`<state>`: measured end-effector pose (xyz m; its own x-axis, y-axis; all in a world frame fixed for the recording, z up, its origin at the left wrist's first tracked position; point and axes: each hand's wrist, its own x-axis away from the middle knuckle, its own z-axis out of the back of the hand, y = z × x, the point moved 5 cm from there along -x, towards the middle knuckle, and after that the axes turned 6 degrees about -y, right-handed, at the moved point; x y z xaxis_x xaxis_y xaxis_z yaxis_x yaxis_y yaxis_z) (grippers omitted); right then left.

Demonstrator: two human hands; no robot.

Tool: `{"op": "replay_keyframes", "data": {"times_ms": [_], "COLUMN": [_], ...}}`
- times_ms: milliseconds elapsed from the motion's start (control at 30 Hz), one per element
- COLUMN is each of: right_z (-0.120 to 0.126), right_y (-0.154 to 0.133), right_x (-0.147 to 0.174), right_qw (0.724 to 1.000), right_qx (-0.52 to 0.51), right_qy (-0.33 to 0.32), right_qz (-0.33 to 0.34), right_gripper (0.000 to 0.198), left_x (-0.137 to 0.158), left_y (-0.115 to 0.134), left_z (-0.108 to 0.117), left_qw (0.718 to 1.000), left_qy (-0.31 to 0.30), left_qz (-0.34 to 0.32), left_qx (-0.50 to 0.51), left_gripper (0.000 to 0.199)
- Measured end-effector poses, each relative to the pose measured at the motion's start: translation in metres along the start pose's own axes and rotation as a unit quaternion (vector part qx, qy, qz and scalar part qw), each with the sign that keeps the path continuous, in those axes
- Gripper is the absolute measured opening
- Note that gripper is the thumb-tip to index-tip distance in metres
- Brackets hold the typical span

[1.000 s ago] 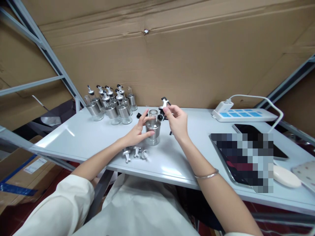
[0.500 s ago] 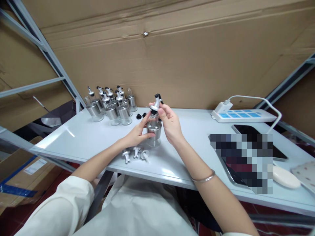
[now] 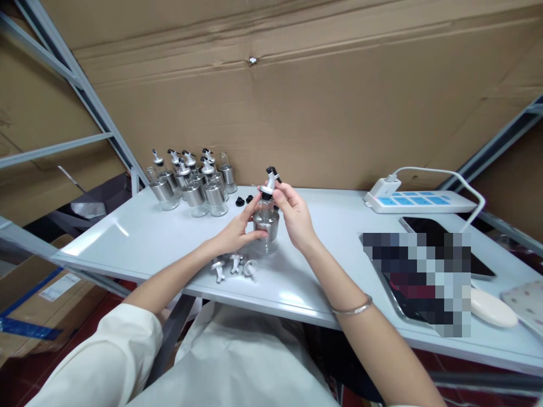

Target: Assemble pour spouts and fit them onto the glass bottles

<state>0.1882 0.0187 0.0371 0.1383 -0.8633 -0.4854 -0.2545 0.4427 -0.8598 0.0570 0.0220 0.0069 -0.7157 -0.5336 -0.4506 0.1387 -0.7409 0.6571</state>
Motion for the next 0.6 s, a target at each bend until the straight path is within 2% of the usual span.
{"op": "replay_keyframes", "data": {"times_ms": [200, 600], "right_z": [0.0021, 0.0013], "right_y": [-0.0004, -0.0026], "right_x": [-0.0011, -0.0049], "right_qw": [1.0, 1.0], "right_qx": [0.021, -0.017], "right_qy": [0.003, -0.016], "right_qz": [-0.002, -0.021], "right_gripper": [0.03, 0.031], "left_x": [-0.0002, -0.0008], "left_y": [-0.001, 0.0005], "left_z": [-0.0001, 0.0012], "left_qw": [1.0, 0.998], "left_qy": [-0.001, -0.003], "left_qz": [0.0, 0.008], "left_qx": [0.005, 0.061], "left_gripper": [0.088, 0.079]}}
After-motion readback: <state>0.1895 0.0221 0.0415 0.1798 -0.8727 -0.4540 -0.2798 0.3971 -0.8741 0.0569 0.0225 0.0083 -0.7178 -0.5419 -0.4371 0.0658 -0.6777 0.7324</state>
